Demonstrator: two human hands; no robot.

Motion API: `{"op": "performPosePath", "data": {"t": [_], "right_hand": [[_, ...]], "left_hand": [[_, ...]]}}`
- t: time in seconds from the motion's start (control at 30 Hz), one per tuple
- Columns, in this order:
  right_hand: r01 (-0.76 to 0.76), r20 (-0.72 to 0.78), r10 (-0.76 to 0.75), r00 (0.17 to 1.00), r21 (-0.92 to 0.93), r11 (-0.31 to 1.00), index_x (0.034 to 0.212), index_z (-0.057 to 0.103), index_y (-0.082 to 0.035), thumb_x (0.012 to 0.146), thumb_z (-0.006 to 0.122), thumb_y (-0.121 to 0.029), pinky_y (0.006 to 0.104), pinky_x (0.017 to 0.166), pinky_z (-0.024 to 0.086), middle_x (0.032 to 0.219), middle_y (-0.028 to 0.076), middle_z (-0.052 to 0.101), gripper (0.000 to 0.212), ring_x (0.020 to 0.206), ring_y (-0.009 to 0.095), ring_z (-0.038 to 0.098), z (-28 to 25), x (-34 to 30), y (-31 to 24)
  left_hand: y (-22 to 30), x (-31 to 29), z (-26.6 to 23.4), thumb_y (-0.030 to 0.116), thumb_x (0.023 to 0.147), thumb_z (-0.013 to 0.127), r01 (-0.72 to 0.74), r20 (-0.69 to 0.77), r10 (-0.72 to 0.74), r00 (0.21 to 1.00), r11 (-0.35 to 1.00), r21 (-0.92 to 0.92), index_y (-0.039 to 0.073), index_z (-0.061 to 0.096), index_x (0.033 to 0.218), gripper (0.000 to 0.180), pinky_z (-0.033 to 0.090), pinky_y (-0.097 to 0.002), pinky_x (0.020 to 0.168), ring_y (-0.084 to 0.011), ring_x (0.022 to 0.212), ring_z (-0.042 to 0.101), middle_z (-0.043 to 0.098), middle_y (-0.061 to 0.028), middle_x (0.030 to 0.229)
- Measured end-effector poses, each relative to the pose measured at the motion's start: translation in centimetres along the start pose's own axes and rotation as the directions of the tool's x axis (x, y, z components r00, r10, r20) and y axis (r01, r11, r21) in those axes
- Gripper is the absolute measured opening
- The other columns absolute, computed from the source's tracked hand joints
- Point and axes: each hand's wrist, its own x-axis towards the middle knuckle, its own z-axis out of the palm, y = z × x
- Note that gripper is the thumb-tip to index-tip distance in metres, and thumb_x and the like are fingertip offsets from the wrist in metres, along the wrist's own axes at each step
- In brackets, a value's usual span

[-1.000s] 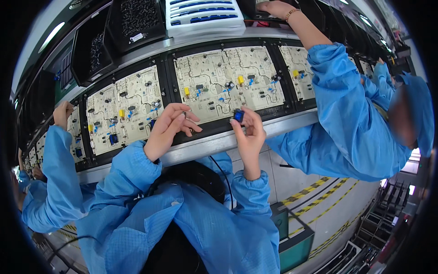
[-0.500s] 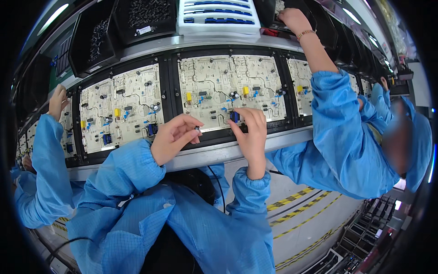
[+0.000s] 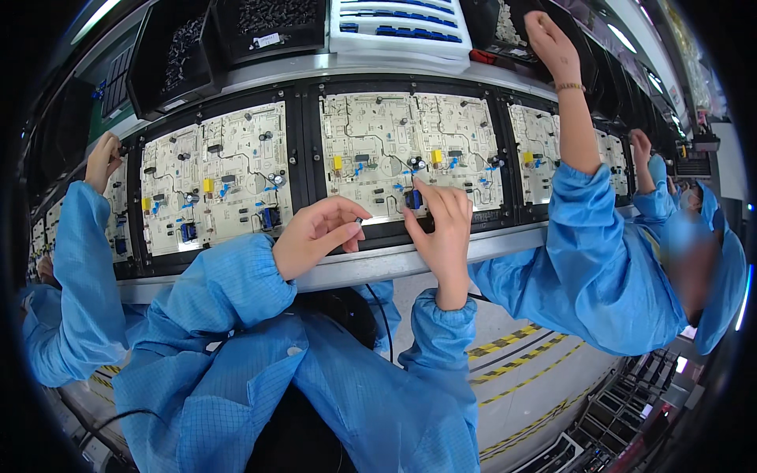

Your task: Manually placing electronic components onto circuit boards on an assembly line.

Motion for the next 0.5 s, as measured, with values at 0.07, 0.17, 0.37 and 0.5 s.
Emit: {"op": "performPosePath", "data": {"t": [0.07, 0.17, 0.37, 0.5], "right_hand": [[0.013, 0.003, -0.013, 1.0, 0.006, 1.0, 0.1, 0.06, -0.006, 0.064, 0.067, -0.003, 0.0341, 0.08, 0.038, 0.089, 0.008, 0.058, 0.036, 0.087, 0.025, 0.05, -0.1, 0.0, 0.1], [0.045, 0.009, -0.045, 0.999, 0.01, 0.999, 0.101, 0.06, -0.006, 0.065, 0.066, -0.002, 0.0338, 0.08, 0.039, 0.09, 0.008, 0.058, 0.036, 0.087, 0.025, 0.049, -0.1, 0.0, 0.6], [0.061, 0.068, -0.062, 0.996, 0.018, 0.998, 0.101, 0.059, -0.005, 0.066, 0.065, -0.001, 0.033, 0.079, 0.04, 0.093, 0.009, 0.059, 0.036, 0.087, 0.025, 0.05, -0.6, 0.2, 1.0], [0.098, 0.182, -0.098, 0.978, 0.009, 0.995, 0.098, 0.059, -0.004, 0.066, 0.065, -0.001, 0.0327, 0.079, 0.04, 0.09, 0.01, 0.058, 0.032, 0.088, 0.026, 0.05, -1.7, 1.3, 0.7]], "left_hand": [[-0.1, 0.2, -0.1, 0.007, 0.087, 0.049, -0.009, 0.019, 0.009, 1.0, 1.0, 0.01, 0.001, 0.05, 0.105, 0.019, 0.045, -0.0205, 0.068, -0.0079, 0.072, 0.052, 0.055, -0.0039, 0.08], [-0.5, 0.5, -0.2, 0.007, 0.087, 0.049, -0.023, 0.013, 0.023, 1.0, 1.0, 0.003, 0.001, 0.05, 0.105, 0.019, 0.045, -0.0208, 0.068, -0.0078, 0.072, 0.052, 0.054, -0.004, 0.081], [-0.2, 1.0, -0.1, 0.007, 0.087, 0.049, -0.034, 0.006, 0.034, 0.999, 0.999, -0.003, 0.0, 0.05, 0.106, 0.02, 0.045, -0.0214, 0.066, -0.0083, 0.071, 0.052, 0.055, -0.0044, 0.081], [-0.3, 1.3, -0.2, 0.008, 0.087, 0.048, -0.026, 0.011, 0.026, 1.0, 1.0, -0.009, 0.001, 0.05, 0.105, 0.019, 0.046, -0.0218, 0.066, -0.0081, 0.072, 0.052, 0.055, -0.0041, 0.08]]}}
